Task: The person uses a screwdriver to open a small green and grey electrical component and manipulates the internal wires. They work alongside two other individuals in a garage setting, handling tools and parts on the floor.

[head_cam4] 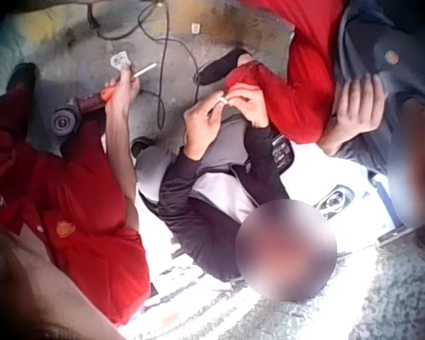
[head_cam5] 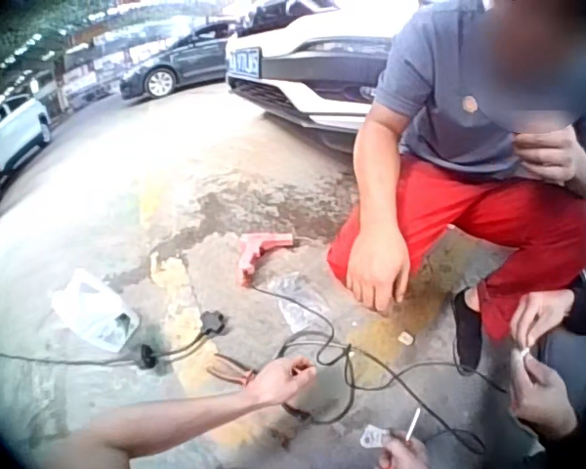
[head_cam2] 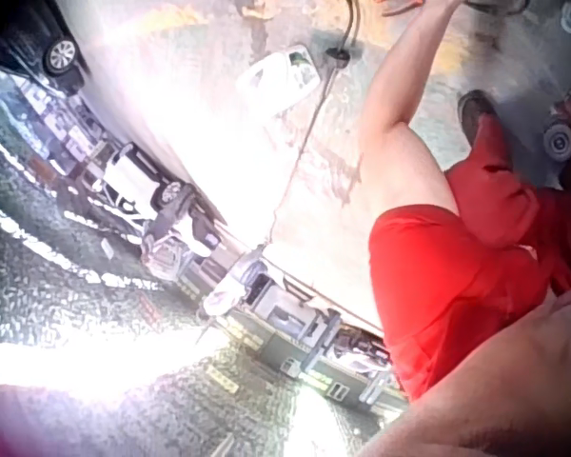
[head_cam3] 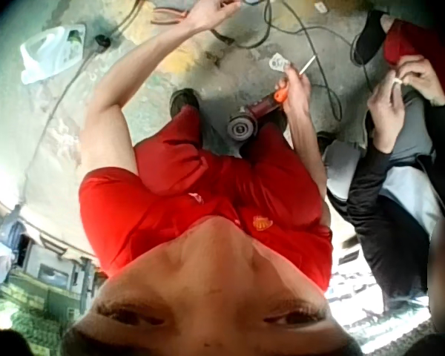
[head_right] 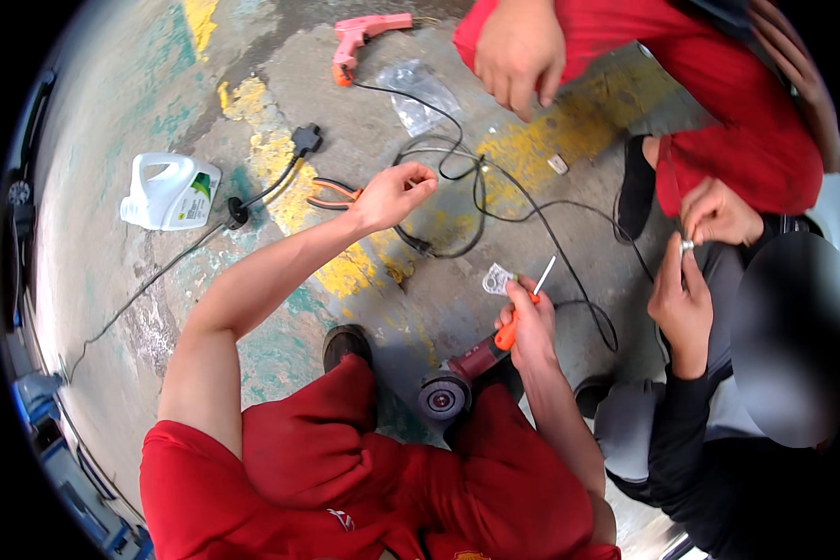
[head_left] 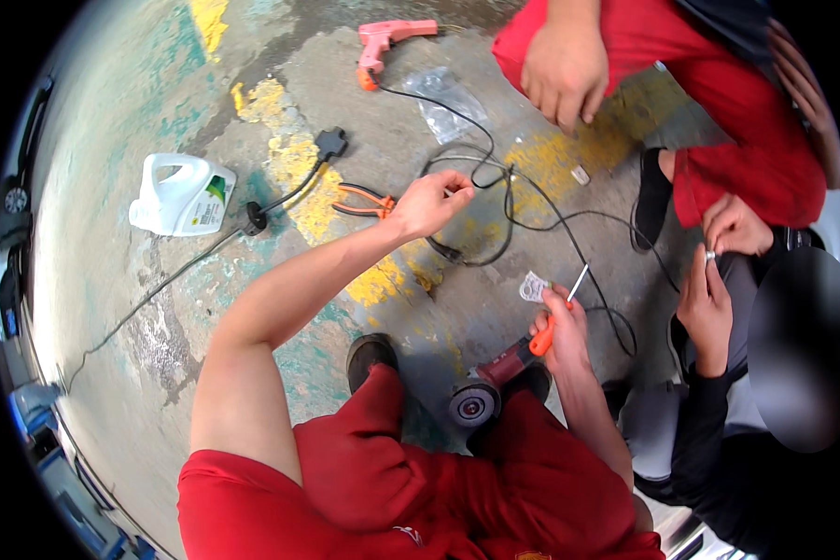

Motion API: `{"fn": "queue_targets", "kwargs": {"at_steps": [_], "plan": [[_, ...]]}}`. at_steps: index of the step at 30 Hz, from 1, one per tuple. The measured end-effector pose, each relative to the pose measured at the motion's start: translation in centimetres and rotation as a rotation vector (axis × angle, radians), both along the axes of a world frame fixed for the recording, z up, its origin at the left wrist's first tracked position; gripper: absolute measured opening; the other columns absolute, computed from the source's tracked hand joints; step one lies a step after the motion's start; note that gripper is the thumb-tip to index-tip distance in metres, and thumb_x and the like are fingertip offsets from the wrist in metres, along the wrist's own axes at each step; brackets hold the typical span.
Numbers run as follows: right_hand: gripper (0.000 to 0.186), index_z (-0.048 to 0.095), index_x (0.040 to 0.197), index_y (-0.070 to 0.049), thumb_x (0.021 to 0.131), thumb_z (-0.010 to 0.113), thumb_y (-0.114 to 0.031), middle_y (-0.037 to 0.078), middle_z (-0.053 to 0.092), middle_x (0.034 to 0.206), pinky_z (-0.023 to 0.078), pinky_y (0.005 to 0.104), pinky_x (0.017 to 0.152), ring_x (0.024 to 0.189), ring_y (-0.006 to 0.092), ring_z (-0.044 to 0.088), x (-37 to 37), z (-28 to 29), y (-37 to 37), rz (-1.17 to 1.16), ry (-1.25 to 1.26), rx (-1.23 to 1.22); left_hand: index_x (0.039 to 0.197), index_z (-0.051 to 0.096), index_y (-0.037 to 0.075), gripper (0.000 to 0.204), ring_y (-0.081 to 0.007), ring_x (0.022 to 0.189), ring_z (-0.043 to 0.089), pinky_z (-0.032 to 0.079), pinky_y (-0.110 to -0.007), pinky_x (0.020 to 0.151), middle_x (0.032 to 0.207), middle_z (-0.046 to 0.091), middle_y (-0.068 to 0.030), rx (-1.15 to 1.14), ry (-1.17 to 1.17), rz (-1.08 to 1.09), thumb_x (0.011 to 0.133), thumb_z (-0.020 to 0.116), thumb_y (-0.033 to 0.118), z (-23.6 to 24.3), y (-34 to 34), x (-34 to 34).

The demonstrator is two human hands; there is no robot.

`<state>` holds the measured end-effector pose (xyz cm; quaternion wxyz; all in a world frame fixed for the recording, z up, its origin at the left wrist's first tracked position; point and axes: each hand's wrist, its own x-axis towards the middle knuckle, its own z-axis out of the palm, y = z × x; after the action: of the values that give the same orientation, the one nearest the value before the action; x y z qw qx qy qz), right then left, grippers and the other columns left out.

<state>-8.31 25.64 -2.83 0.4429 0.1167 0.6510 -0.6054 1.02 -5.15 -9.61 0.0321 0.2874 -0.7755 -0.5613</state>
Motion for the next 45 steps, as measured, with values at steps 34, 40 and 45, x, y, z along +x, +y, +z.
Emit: {"fn": "queue_targets", "kwargs": {"at_steps": [34,40,45], "plan": [[0.031,0.052,0.130,-0.007,0.100,0.061,-0.002,0.006,0.061,0.104,0.049,0.0357,0.060,0.063,0.0128,0.053,0.1,-1.2,-1.8,-0.006,0.038,0.021,0.138,0.064,0.009,0.040,-0.0360,0.129,0.061,0.049,-0.046,0.111,0.136,0.063,-0.0145,-0.147,0.075,-0.057,0.104,0.063,0.031,-1.0,-4.6,-5.1],[0.028,0.055,0.126,-0.011,0.099,0.059,-0.002,0.004,0.061,0.094,0.048,0.0358,0.061,0.062,0.0127,0.052,-0.1,-1.6,-2.9,0.052,0.042,0.058,0.134,0.065,0.008,0.035,-0.0354,0.131,0.059,0.049,-0.045,0.111,0.136,0.063,-0.0140,-0.298,0.158,-0.146,0.104,0.064,0.027,-1.3,-4.6,-4.6],[0.030,0.054,0.127,-0.010,0.098,0.059,-0.001,0.005,0.062,0.097,0.049,0.0361,0.061,0.062,0.0131,0.053,-0.4,-1.9,-3.1,0.042,0.022,0.039,0.132,0.065,0.007,0.033,-0.0355,0.130,0.059,0.050,-0.045,0.110,0.134,0.063,-0.0136,-0.325,0.205,-0.117,0.103,0.065,0.025,-1.9,-5.7,-5.1]]}}
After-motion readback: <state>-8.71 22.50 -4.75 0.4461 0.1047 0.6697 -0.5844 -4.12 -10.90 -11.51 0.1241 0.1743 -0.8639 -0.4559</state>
